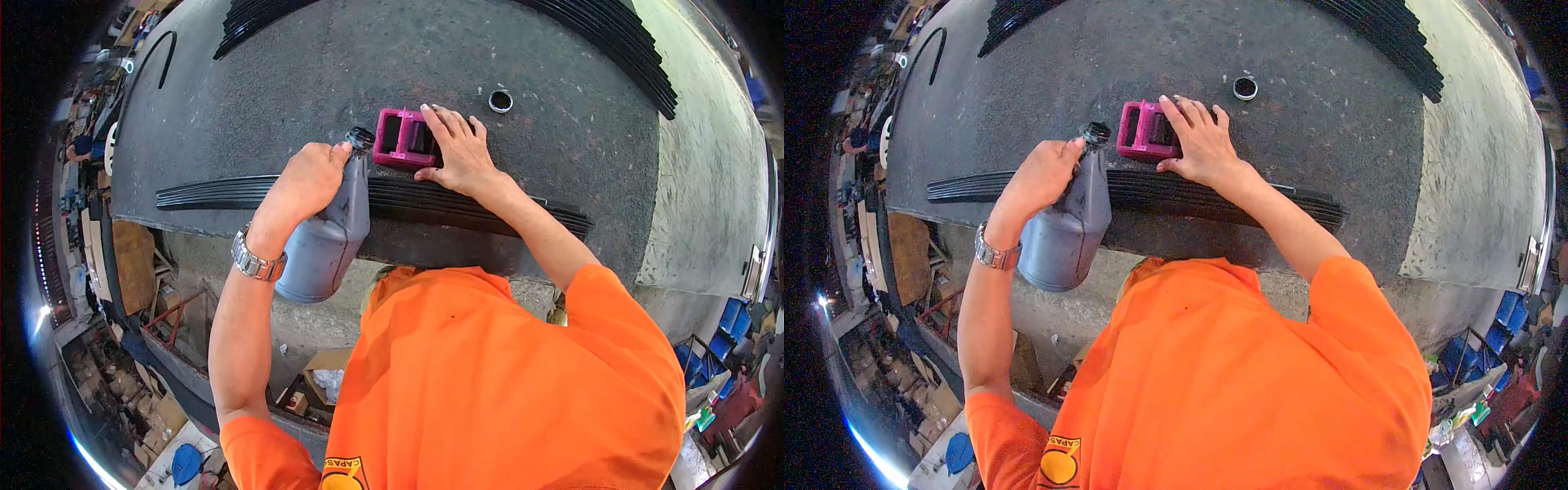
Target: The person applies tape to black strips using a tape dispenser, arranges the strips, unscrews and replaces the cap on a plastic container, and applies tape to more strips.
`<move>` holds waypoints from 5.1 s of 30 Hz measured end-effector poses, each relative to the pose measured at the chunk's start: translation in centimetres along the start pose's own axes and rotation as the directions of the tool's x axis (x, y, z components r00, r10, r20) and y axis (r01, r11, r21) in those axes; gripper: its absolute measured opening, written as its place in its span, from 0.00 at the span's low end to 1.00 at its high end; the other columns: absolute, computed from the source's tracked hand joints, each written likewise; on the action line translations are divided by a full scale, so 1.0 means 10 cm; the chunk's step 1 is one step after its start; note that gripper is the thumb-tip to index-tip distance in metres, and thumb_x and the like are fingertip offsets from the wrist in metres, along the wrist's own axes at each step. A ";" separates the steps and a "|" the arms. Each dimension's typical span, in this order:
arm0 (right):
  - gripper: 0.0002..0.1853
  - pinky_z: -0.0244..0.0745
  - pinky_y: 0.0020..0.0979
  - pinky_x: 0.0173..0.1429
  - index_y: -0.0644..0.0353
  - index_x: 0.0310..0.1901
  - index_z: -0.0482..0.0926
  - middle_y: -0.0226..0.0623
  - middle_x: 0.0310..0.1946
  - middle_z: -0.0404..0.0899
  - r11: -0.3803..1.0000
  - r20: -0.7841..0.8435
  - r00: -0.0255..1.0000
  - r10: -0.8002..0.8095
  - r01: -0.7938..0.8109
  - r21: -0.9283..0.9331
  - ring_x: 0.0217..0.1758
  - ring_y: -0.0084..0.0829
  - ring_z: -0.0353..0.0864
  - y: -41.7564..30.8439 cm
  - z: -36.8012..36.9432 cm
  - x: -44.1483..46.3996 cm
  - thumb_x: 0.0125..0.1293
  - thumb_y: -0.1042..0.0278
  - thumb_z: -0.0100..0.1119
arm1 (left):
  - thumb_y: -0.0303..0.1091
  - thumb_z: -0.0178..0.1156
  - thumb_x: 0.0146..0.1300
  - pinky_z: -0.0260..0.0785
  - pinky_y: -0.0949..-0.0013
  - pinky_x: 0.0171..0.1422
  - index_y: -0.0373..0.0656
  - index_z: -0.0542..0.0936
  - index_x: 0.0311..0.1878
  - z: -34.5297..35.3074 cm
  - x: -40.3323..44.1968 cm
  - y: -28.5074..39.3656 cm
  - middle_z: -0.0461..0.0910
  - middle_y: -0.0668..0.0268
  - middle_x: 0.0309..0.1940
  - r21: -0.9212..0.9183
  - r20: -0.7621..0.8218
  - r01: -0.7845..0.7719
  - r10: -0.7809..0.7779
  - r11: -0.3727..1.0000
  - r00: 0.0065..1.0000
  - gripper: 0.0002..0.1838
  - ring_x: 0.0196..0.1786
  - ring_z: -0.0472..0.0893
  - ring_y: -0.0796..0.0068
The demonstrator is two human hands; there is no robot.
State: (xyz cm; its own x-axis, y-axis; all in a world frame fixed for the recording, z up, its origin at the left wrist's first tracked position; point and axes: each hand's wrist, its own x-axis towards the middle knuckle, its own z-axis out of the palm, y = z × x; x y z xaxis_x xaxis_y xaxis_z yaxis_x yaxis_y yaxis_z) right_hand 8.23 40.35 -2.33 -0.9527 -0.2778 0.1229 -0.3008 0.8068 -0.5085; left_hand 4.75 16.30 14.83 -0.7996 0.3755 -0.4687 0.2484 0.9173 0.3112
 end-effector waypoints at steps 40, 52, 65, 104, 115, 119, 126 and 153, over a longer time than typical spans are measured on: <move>0.21 0.77 0.39 0.52 0.63 0.58 0.75 0.44 0.40 0.83 0.523 0.008 0.962 -0.272 0.140 0.841 0.46 0.41 0.85 -1.16 -0.49 0.30 0.62 0.81 0.61 | 0.50 0.53 0.78 0.66 0.69 0.36 0.33 0.78 0.36 -0.13 -1.13 -0.21 0.73 0.67 0.23 -0.532 0.096 0.183 -0.156 0.827 0.983 0.26 0.29 0.70 0.77; 0.15 0.78 0.38 0.47 0.61 0.52 0.80 0.45 0.38 0.83 0.721 -0.030 0.999 -0.035 0.046 0.691 0.41 0.40 0.84 -0.57 -0.94 0.00 0.64 0.73 0.57 | 0.52 0.50 0.79 0.60 0.74 0.26 0.39 0.77 0.34 -0.07 -0.75 -0.18 0.68 0.76 0.20 -0.508 0.032 0.162 -0.169 0.846 0.985 0.25 0.22 0.66 0.85; 0.19 0.75 0.26 0.49 0.59 0.59 0.80 0.35 0.46 0.84 0.473 -0.312 0.366 0.877 -0.773 0.424 0.48 0.25 0.81 2.33 -2.25 -2.46 0.67 0.72 0.60 | 0.49 0.48 0.77 0.69 0.50 0.43 0.25 0.77 0.32 -0.08 -0.18 -0.08 0.76 0.36 0.27 -0.330 -0.018 0.115 -0.128 0.937 0.992 0.30 0.34 0.77 0.36; 0.25 0.73 0.43 0.64 0.63 0.62 0.77 0.55 0.56 0.81 0.174 -0.398 0.173 0.901 -0.984 -0.034 0.63 0.50 0.79 3.43 -1.87 -5.01 0.64 0.64 0.56 | 0.35 0.46 0.78 0.75 0.46 0.45 0.28 0.81 0.42 -0.13 0.19 0.10 0.81 0.41 0.32 -0.056 0.182 0.022 -0.011 0.998 0.983 0.19 0.38 0.83 0.41; 0.25 0.70 0.43 0.67 0.53 0.68 0.73 0.45 0.65 0.76 0.342 -0.429 0.398 0.811 -0.917 -0.206 0.67 0.49 0.75 2.56 -2.06 -3.14 0.70 0.60 0.54 | 0.32 0.46 0.76 0.75 0.46 0.47 0.28 0.80 0.45 -0.13 0.23 0.12 0.83 0.43 0.34 -0.038 0.224 0.000 0.008 0.999 0.975 0.17 0.40 0.83 0.42; 0.24 0.69 0.48 0.68 0.49 0.68 0.73 0.42 0.66 0.75 0.332 -0.392 0.424 0.816 -0.900 -0.282 0.68 0.49 0.74 2.33 -1.97 -2.72 0.72 0.59 0.53 | 0.32 0.46 0.76 0.75 0.46 0.47 0.28 0.81 0.46 -0.16 0.24 0.18 0.83 0.42 0.34 -0.039 0.249 0.043 -0.032 0.998 0.968 0.17 0.41 0.83 0.42; 0.23 0.68 0.48 0.68 0.45 0.68 0.73 0.40 0.66 0.74 0.347 -0.398 0.480 0.782 -0.865 -0.363 0.69 0.47 0.73 2.19 -1.88 -2.44 0.73 0.59 0.53 | 0.34 0.46 0.77 0.75 0.47 0.46 0.29 0.81 0.42 -0.15 0.27 0.14 0.83 0.43 0.32 -0.041 0.241 0.028 -0.017 0.999 0.970 0.18 0.39 0.83 0.42; 0.46 0.57 0.53 0.72 0.47 0.77 0.61 0.40 0.66 0.74 0.900 -0.234 0.931 0.281 -0.340 -0.272 0.73 0.44 0.67 1.12 -0.75 -0.28 0.59 0.46 0.72 | 0.33 0.46 0.77 0.75 0.47 0.44 0.27 0.80 0.44 -0.15 0.35 0.11 0.81 0.42 0.29 -0.037 0.282 0.010 0.000 0.999 0.959 0.18 0.36 0.83 0.43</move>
State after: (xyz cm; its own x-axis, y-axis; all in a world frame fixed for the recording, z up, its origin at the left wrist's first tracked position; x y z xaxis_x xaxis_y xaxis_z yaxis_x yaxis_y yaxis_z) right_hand 7.20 54.13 -1.96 -0.9812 0.0903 0.1706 0.0420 0.9625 -0.2681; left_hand 1.38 18.43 14.82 -0.6128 0.3980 -0.6827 0.2196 0.9157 0.3367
